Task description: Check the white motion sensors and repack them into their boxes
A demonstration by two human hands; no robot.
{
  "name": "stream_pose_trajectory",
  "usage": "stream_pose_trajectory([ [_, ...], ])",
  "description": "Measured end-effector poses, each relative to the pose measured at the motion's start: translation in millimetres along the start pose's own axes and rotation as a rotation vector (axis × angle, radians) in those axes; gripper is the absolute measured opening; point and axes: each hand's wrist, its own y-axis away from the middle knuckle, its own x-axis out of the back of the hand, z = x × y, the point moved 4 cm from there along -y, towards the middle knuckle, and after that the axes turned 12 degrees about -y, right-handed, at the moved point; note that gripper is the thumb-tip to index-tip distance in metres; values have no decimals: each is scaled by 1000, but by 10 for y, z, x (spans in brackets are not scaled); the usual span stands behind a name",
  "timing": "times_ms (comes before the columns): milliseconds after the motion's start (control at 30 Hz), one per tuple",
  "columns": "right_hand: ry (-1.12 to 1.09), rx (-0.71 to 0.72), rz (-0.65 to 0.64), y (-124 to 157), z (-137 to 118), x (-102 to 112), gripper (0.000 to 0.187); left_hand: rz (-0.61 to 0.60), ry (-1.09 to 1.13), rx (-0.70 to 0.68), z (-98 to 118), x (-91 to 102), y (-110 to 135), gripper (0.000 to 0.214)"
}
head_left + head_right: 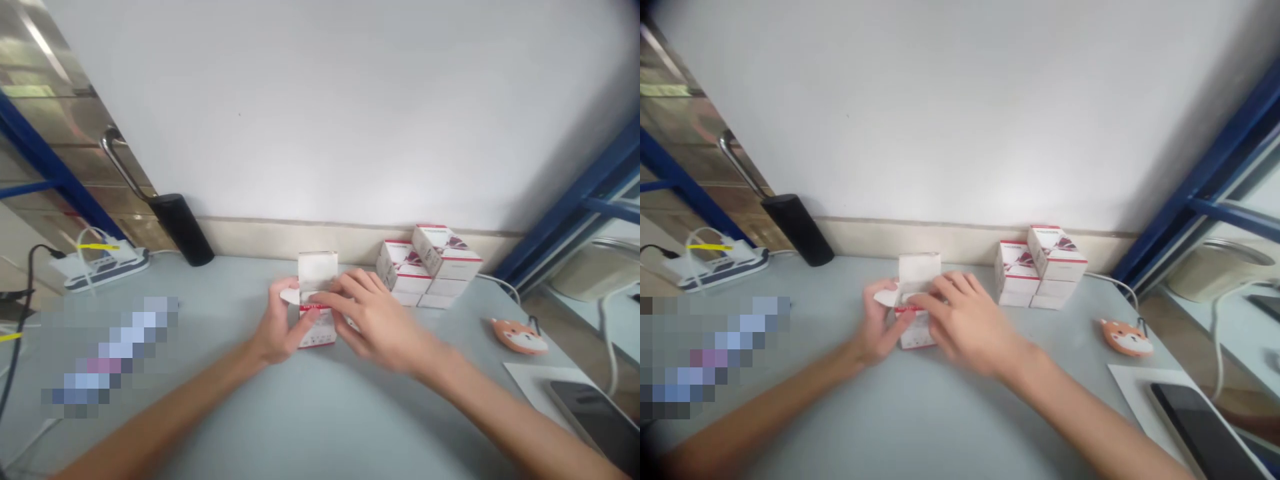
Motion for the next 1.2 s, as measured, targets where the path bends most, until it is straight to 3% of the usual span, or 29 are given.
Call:
stream_pose_trajectory([
  [100,6,32,-11,31,-43,0,57,73,52,-64,9,12,60,42],
  [233,32,27,34,82,-19,81,54,-10,92,-37,47,40,118,57],
  [367,44,-82,93,90,90,261,43,37,114,44,51,114,101,67],
  [500,51,-287,125,113,260,375,21,26,126,-9,55,110,58,62],
  [600,109,-314,-65,186,408,164,9,49,102,10,17,107,65,53],
  [700,126,-293,-282,281,570,-159,9,47,117,81,-27,97,95,49],
  [800,91,-360,-365,309,660,-185,13,23,128,80,-14,87,112,49],
  [867,53,-386,-292,263,577,56,12,28,114,62,16,87,119,50],
  [967,135,-310,161,134,194,621,14,68,78,45,73,83,134,55],
  [1033,162,-199,330,49,-130,780,23,84,62,26,121,74,142,58],
  [1133,160,-39,161,-114,-449,551,6,71,88,-38,201,58,139,58],
  [1200,150,-49,58,-195,-483,337,10,60,137,-71,236,57,135,56],
])
